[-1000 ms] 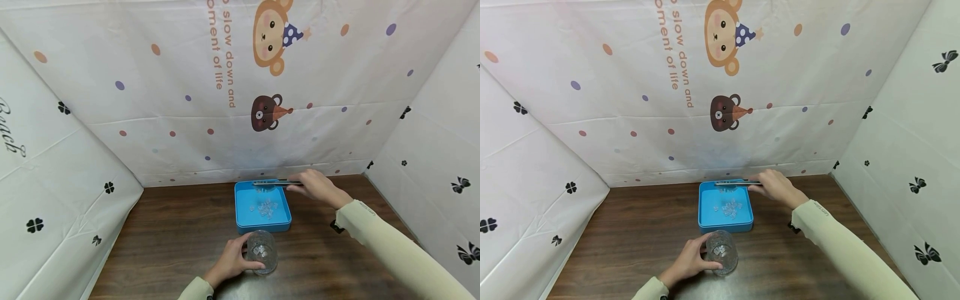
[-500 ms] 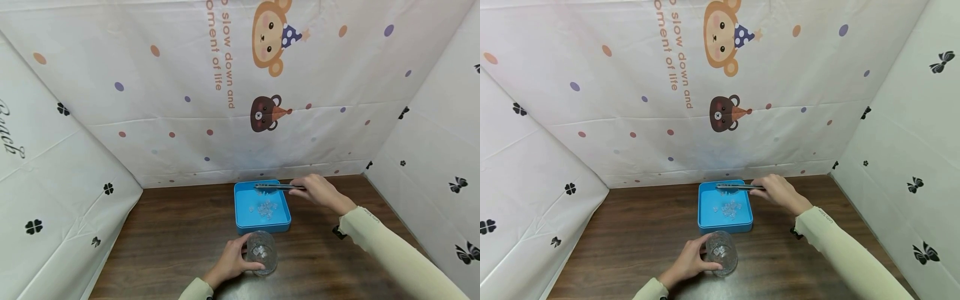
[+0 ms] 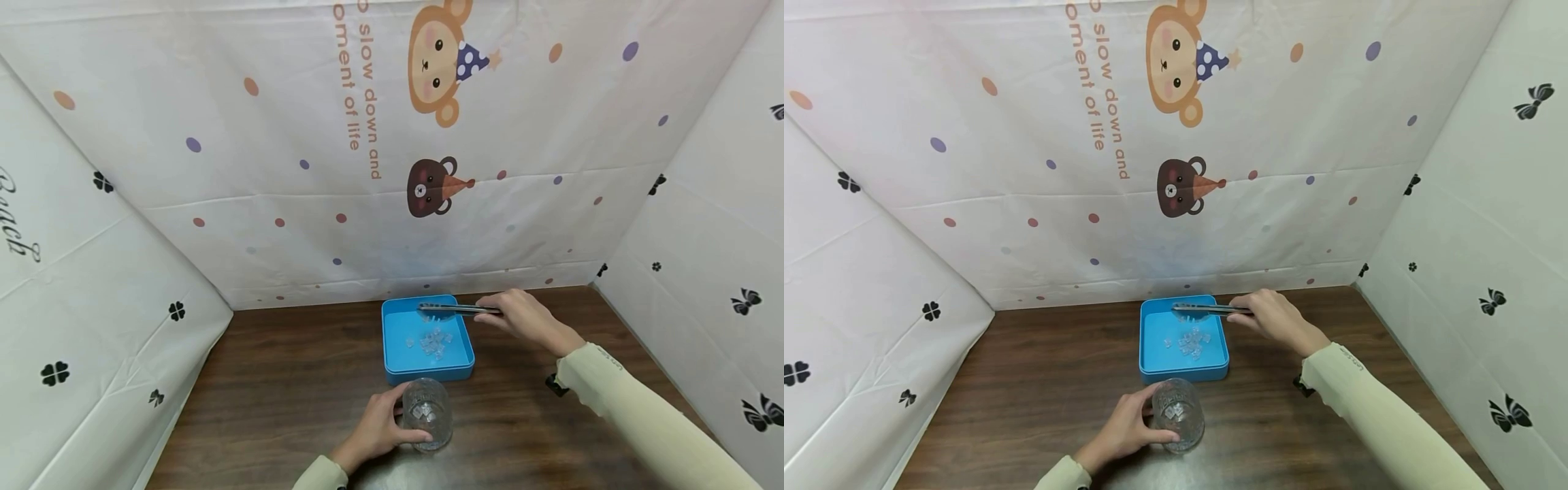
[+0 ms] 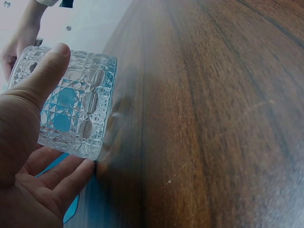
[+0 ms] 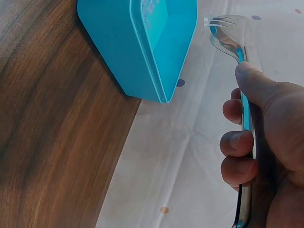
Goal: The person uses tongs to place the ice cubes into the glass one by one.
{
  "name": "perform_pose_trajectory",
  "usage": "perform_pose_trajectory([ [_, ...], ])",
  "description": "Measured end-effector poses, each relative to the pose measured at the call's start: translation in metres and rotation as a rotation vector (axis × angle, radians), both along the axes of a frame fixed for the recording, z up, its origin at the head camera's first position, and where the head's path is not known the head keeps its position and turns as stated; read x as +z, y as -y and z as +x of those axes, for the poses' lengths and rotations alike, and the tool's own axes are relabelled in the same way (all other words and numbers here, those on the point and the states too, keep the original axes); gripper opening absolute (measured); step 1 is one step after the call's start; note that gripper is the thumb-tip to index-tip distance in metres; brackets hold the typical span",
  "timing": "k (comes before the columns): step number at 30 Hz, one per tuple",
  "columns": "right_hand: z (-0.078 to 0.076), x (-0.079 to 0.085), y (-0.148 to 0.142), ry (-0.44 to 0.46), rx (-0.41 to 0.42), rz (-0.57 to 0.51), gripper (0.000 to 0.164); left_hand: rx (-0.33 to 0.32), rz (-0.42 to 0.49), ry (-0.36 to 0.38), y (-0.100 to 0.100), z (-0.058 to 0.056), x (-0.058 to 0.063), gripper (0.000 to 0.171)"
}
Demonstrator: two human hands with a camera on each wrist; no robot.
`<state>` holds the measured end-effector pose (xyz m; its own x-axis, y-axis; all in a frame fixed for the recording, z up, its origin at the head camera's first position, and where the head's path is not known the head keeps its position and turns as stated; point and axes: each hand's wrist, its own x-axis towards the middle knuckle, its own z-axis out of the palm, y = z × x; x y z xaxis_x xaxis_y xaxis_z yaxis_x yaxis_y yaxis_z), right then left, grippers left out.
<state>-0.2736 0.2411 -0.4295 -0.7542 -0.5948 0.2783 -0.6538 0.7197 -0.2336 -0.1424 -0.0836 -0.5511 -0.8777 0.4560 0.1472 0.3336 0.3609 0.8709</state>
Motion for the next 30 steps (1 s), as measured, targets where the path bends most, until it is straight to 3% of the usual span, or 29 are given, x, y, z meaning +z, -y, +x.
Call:
perform_pose_trajectory([
  [15, 0.001, 0.000, -0.002, -0.025, 0.004, -0.001, 0.029, -0.006, 0.015, 0.011, 0.000, 0.000, 0.000, 0.082],
  [30, 0.026, 0.009, 0.001, -0.069, 0.053, 0.005, 0.025, 0.001, 0.003, -0.002, 0.000, -0.001, -0.001, 0.083],
])
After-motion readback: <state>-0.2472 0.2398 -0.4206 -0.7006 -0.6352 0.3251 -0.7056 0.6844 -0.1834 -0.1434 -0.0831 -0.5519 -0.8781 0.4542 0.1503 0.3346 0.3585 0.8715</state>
